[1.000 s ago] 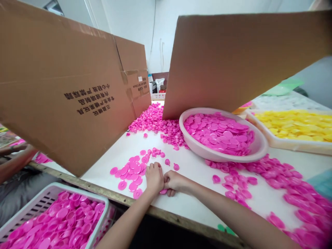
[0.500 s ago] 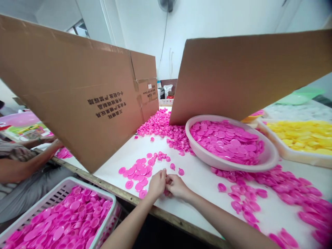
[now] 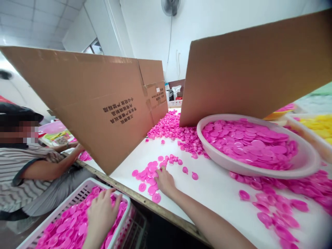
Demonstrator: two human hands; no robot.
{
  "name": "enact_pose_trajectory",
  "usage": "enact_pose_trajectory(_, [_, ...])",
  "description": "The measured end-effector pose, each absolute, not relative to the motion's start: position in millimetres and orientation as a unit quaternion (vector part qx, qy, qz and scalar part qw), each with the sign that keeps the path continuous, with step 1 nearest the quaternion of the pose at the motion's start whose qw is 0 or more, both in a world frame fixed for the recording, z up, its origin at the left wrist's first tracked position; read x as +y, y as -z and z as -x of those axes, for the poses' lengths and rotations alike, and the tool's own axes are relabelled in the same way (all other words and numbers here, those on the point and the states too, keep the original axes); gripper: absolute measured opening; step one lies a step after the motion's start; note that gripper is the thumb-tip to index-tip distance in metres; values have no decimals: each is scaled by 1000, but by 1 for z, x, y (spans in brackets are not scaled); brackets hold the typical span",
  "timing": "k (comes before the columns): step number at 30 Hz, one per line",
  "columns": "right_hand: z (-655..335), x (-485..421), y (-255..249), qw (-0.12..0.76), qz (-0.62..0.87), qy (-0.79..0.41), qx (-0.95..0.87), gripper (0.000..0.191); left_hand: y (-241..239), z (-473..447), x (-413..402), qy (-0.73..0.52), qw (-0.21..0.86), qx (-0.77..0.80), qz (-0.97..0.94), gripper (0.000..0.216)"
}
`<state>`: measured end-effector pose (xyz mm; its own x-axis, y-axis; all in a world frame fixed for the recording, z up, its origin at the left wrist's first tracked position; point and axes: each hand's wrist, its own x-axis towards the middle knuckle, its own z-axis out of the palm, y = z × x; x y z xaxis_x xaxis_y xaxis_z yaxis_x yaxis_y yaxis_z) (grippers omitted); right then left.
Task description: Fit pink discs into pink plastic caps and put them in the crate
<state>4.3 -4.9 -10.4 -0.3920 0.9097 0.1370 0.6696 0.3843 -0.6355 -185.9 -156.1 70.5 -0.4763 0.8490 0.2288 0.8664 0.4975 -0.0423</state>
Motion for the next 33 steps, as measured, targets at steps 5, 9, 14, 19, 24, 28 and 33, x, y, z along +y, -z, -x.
enact_pose_trajectory(5, [-44, -16, 10, 357, 421, -380, -743, 12, -42, 99, -78, 210, -27, -713, 669, 32])
enact_pose_trajectory(9, [-109, -17, 17, 378, 483, -396, -683, 19, -20, 26, -19, 215, -130, -615, 747, 40])
enact_pose_trajectory(14, [-173, -17, 28, 397, 562, -441, -576, 19, -4, -14, 1, 171, -161, -592, 771, 33])
enact_pose_trajectory(19, [-176, -16, 12, 404, 503, -556, -525, 22, 10, 3, -36, 247, -272, -534, 761, 31])
enact_pose_trajectory(24, [-150, -14, 5, 272, 484, -605, -571, 16, 15, 8, -54, 315, -352, -552, 687, 55])
enact_pose_trajectory(28, [-140, -11, 3, 183, 497, -601, -598, 10, 12, 7, -52, 324, -373, -553, 671, 51])
enact_pose_trajectory(33, [-133, -2, -7, 129, 524, -627, -561, 12, 7, 7, -52, 327, -359, -553, 677, 51])
